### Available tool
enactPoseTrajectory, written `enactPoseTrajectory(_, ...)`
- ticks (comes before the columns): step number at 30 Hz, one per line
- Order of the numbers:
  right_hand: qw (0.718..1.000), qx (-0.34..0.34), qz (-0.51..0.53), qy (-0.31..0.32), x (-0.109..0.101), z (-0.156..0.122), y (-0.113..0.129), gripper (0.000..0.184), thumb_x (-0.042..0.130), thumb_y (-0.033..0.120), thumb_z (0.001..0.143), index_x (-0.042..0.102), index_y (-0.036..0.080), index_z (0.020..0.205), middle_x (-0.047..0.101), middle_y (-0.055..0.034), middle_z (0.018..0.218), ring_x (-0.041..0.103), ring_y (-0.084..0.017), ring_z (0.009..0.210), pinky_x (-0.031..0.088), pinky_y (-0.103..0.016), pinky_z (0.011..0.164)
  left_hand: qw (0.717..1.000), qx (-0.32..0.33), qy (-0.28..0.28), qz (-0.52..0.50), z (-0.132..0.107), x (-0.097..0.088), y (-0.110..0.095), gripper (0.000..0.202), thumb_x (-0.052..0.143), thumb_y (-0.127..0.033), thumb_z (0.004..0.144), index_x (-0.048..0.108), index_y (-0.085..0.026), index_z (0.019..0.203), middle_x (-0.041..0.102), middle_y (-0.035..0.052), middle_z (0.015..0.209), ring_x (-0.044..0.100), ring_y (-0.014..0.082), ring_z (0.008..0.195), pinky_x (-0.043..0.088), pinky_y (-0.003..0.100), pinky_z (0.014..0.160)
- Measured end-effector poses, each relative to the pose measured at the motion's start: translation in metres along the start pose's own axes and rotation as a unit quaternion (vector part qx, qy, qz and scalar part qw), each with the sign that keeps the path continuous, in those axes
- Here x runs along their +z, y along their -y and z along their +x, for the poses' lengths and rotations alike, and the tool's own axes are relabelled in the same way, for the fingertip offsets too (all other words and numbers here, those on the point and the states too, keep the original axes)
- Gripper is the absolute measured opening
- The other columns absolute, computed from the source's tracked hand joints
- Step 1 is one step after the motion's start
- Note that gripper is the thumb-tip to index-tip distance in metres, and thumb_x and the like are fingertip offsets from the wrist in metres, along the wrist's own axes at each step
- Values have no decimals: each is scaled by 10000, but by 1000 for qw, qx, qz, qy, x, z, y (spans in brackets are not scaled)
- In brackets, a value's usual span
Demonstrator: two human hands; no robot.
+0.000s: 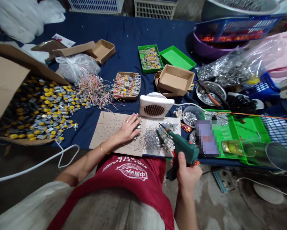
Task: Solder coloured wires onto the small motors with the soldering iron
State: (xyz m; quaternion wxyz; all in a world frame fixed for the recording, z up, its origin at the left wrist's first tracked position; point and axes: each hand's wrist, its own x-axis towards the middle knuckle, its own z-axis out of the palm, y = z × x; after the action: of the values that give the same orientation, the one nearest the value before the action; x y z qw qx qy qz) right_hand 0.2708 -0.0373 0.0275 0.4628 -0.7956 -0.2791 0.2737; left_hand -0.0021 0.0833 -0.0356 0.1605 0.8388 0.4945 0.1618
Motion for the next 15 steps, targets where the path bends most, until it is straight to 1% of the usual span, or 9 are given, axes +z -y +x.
enactPoseTrajectory(2,999,16,29,10,1,0,2,657,788,758,625,679,123,750,647,-67,532,615,-216,420,541,-334,435,999,-3,22,23,-5,7,-14,582,488,-428,1019,443,-156,1531,295,186,1665,226,343,1562,231,598,1234)
enactPoseTrajectory(4,998,31,54,20,2,-2,7,659,803,771,584,663,136,689,641,-70,517,593,-203,395,522,-322,403,998,-10,42,37,-8,14,-23,546,443,-375,1029,457,-138,1521,301,188,1662,228,349,1561,223,609,1237)
enactPoseTrajectory(6,996,38,69,32,1,-5,12,651,797,780,586,649,148,639,634,-70,505,591,-195,395,518,-312,400,998,-19,44,42,-9,20,-24,513,399,-300,1025,488,-116,1496,336,189,1646,248,344,1556,231,594,1243)
enactPoseTrajectory(8,994,46,85,50,1,-7,16,645,785,785,599,653,154,626,629,-68,497,581,-187,388,505,-303,391,999,-17,29,40,-7,24,-21,512,381,-257,1009,505,-98,1479,359,194,1634,259,344,1552,252,576,1242)
enactPoseTrajectory(11,989,55,115,70,-1,-11,16,646,767,791,616,672,152,636,626,-70,489,571,-177,385,497,-294,398,999,-18,0,31,-6,24,-18,503,407,-289,999,536,-101,1447,404,204,1607,295,362,1534,284,587,1222)
enactPoseTrajectory(13,984,67,137,89,-2,-13,15,647,753,797,625,672,155,630,630,-75,495,570,-174,388,493,-289,399,999,-19,-34,9,-10,17,-24,472,454,-345,994,590,-121,1387,469,207,1563,347,368,1508,291,590,1215)
enactPoseTrajectory(15,976,81,164,119,-1,-17,12,655,731,811,640,670,159,627,630,-77,496,560,-169,383,478,-282,388,996,-13,-59,-58,-21,8,-39,396,472,-374,997,663,-164,1273,587,188,1453,465,342,1429,322,558,1206)
